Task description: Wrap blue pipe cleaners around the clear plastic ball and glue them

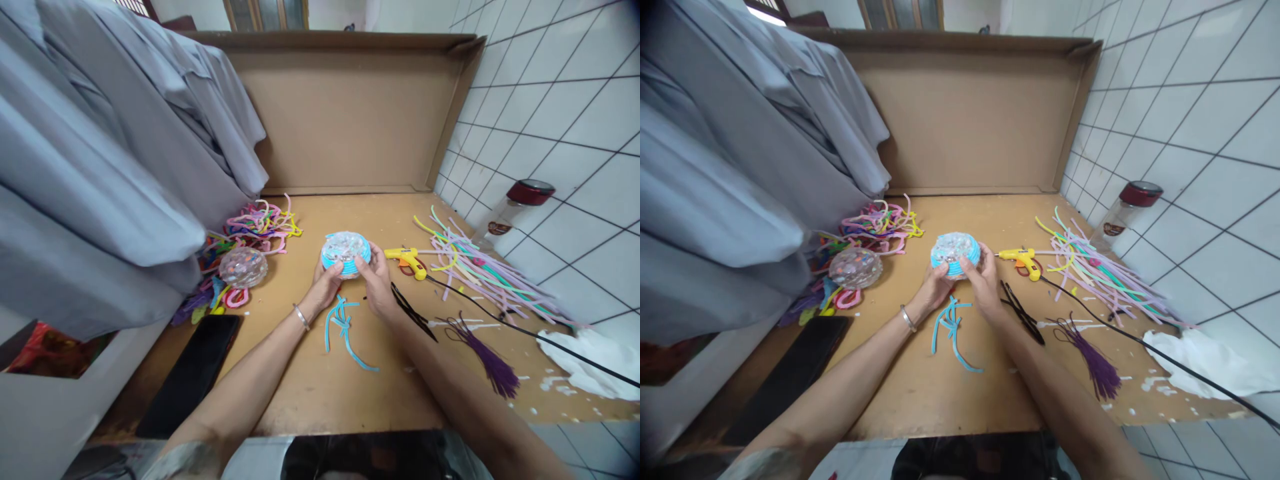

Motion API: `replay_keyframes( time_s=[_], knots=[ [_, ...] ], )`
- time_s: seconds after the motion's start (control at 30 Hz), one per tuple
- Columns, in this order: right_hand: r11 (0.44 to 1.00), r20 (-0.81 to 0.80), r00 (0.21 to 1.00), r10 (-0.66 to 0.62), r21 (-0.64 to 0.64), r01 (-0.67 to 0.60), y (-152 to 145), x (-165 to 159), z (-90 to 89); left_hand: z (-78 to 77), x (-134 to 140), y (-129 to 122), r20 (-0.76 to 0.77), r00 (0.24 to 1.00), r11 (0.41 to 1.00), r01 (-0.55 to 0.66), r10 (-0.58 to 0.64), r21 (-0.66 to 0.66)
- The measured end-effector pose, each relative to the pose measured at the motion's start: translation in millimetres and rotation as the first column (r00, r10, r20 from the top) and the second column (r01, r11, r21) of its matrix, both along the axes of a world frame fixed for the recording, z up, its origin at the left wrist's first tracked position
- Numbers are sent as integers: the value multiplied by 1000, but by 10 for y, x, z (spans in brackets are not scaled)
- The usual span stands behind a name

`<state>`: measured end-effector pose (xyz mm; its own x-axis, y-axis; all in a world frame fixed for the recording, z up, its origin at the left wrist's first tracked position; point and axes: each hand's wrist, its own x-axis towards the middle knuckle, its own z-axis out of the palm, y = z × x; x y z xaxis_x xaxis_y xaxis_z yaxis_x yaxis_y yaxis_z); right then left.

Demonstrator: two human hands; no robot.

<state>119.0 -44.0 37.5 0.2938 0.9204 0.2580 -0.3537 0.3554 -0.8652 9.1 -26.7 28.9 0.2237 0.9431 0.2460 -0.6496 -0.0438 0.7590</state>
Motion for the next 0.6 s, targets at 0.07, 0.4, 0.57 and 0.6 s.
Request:
replay_keyframes(
  time_s=[0.07, 0.4, 0.57, 0.6],
  knots=[
    [1000, -13, 1000, -9, -3, 9, 3, -7, -6, 15, 1, -8, 1, 1000, 1000, 2, -2, 0],
    [998, 0, 998, -56, -23, 56, 2, -38, -27, 50, 17, -42, -13, 1000, 1000, 3, -3, 13],
    [998, -4, 998, -59, -21, 59, -15, -54, -17, 62, 4, -50, -21, 1000, 1000, 19, -19, -5],
    [998, -10, 998, -63, -29, 62, 5, -21, -10, 63, 5, -53, -22, 999, 1000, 29, -29, -5]
  ],
)
